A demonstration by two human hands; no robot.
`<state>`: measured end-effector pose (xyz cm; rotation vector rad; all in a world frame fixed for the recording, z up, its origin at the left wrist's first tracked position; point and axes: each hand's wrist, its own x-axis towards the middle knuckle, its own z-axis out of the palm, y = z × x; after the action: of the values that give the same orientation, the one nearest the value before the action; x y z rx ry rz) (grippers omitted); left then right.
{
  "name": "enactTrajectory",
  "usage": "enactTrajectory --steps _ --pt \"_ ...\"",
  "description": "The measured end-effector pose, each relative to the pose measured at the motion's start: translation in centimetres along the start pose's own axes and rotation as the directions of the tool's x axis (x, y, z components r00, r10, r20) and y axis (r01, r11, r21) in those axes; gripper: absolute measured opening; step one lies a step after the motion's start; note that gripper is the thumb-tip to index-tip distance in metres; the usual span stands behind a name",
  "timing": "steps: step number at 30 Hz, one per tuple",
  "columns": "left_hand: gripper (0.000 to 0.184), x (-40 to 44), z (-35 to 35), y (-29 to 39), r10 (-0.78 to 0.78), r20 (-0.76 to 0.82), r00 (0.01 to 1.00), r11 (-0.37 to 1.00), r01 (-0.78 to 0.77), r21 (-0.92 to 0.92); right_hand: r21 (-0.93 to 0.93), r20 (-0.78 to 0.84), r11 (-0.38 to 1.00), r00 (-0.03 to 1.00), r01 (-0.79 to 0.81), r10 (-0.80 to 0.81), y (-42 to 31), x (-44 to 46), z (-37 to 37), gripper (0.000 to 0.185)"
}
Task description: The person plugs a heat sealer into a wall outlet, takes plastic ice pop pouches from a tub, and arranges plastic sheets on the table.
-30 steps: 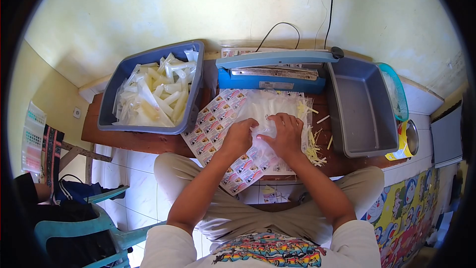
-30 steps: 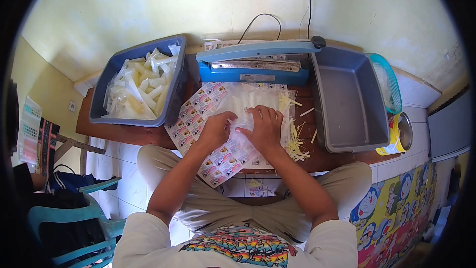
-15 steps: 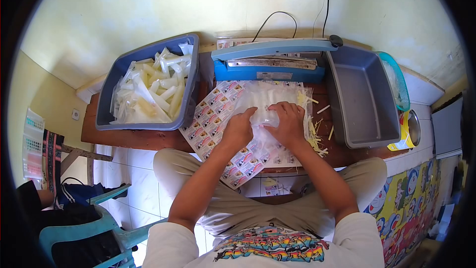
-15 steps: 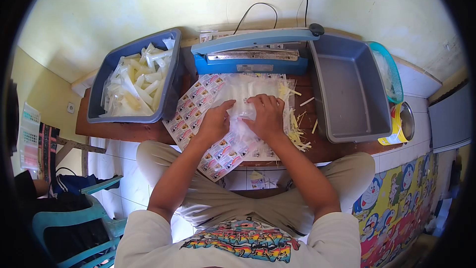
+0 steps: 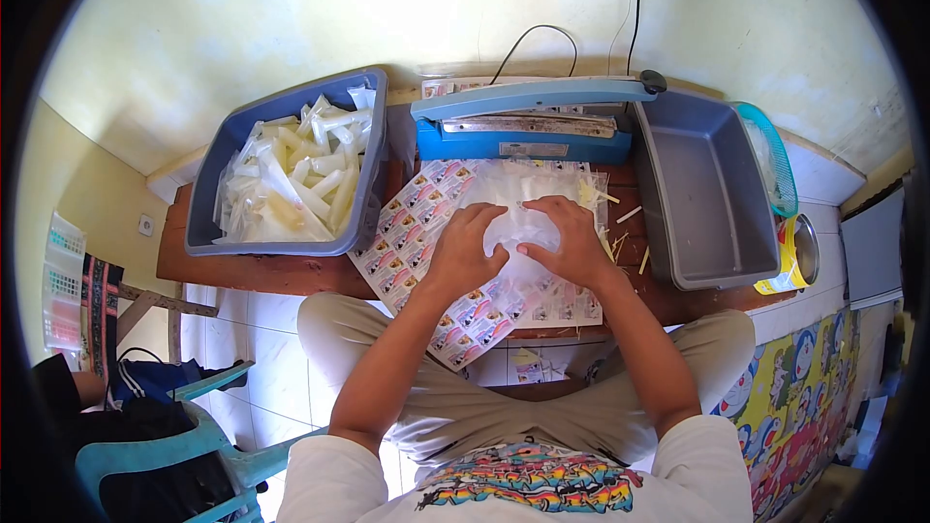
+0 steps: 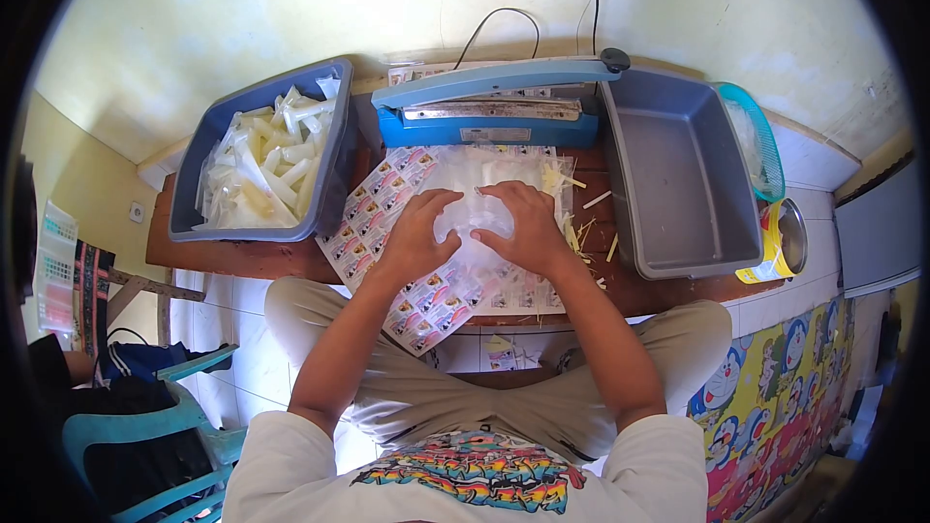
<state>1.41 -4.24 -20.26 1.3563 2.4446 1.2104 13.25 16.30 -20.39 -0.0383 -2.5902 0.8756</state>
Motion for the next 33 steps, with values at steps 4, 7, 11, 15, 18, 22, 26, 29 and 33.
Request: enactTrajectory --steps 4,7,11,15,18,22,26,29,33 --pt "0.052 0.3 -0.5 0.7 0.092 -0.092 0.991 0.996 -0.093 -0.005 0.159 -0.034 0.987 0.999 -0.010 0.016 -0.3 0.5 -1.0 0.053" --pt "0.048 0.5 -0.7 0.9 0.024 -0.129 0.991 0.993 -0.038 -0.110 0.137 -0.073 0.991 0.997 0.003 0.007 -1.0 0.8 -1.4 0.047" --pt "0.042 0.7 -1.4 1.2 0.013 -0.169 0.985 0.983 -0.044 -0.178 0.193 -0.084 0.981 0.995 -0.031 0.048 -2.1 1.2 -1.7 0.045" --pt "0.034 0.8 -2.1 1.9 0.008 -0.297 0.955 0.981 -0.065 -0.185 0.319 -0.133 0.947 0.988 -0.034 0.080 -3.1 1.7 -1.8 0.039" --pt "0.029 1.0 -3.6 2.2 0.045 -0.402 0.915 0.986 -0.106 -0.130 0.363 -0.153 0.932 0.986 -0.003 0.063 -4.4 2.3 -2.1 0.036" --pt "0.024 1.3 -6.8 2.0 0.102 -0.532 0.840 0.991 -0.131 -0.016 0.436 -0.169 0.894 0.985 0.098 -0.026 -6.3 4.8 -1.7 0.036" --pt "0.024 1.3 -10.4 1.4 -0.042 -0.609 0.792 0.994 -0.028 -0.105 0.409 -0.122 0.896 0.984 0.170 -0.131 -8.3 9.0 -0.9 0.034" --pt "0.023 0.9 -13.3 -0.5 -0.010 -0.655 0.756 0.997 0.058 0.052 0.426 -0.127 0.872 0.970 0.241 -0.206 -10.2 12.9 1.5 0.033" --pt "0.025 0.5 -16.2 -3.6 -0.002 -0.700 0.715 0.977 0.152 0.152 0.475 -0.136 0.824 0.951 0.310 -0.279 -12.7 17.9 5.7 0.033"
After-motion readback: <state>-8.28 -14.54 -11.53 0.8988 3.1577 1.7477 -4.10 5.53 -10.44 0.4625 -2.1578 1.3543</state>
